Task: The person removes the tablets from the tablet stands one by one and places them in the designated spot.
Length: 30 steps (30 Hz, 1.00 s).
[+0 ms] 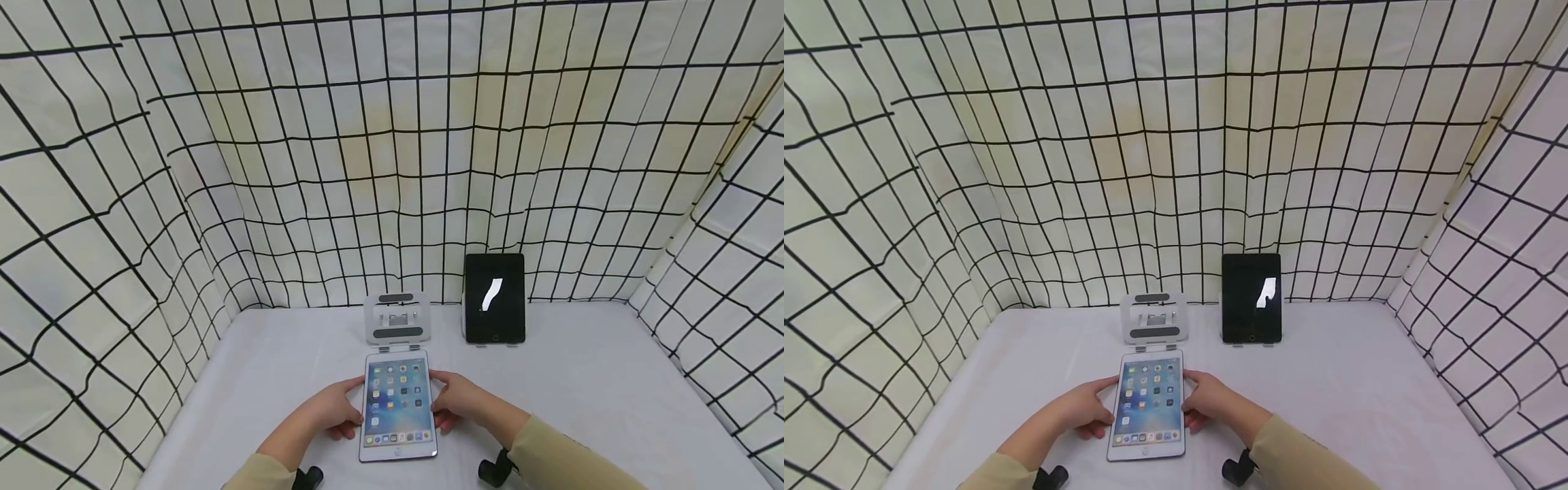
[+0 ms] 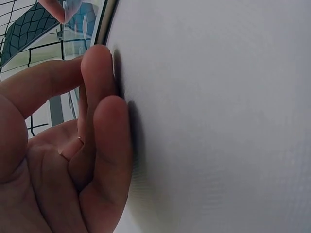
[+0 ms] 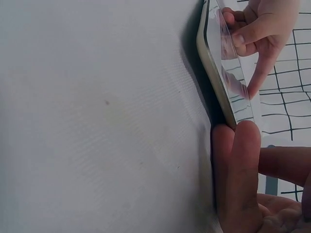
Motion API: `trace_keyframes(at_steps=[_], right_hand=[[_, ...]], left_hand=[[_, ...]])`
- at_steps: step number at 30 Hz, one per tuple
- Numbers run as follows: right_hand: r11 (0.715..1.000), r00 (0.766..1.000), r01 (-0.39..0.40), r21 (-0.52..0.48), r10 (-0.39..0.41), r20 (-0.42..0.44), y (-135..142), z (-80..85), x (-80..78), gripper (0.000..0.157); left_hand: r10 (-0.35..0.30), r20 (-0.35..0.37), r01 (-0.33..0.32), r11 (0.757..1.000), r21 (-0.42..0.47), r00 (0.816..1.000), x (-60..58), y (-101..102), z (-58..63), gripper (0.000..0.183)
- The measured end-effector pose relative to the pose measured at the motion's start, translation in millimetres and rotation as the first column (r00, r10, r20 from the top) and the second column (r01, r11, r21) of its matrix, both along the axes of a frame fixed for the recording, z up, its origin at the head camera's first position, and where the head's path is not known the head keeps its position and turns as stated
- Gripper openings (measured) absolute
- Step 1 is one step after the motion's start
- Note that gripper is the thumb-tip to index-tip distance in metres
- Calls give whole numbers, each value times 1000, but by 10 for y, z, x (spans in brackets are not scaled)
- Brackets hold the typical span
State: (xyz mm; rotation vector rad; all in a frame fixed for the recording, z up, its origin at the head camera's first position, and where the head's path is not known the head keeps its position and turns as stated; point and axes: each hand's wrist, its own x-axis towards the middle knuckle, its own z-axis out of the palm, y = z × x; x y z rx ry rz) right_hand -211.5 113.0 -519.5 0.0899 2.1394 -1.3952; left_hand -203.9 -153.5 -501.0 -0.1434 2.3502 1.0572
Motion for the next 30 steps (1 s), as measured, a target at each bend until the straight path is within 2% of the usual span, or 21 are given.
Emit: trace_keyframes(at_steps=[9,16,24,30], right_hand=[[999,999,-41,17,41,1,31,10,38,80],[990,994,-106,94,109,-29,90,32,23,82],[988,994,-84,131,93,-64,105,9,28,79],[988,994,-74,133,83,-67,102,3,26,79]], left_hand=[[-21,-5,20,999,-37,1000,34,2,42,81],[-39,0,39,999,-35,999,10,-16,43,82],[-32,6,32,999,-26,999,3,-38,10,82],[-53,-7,53,999,-9,999,0,-43,0,82]])
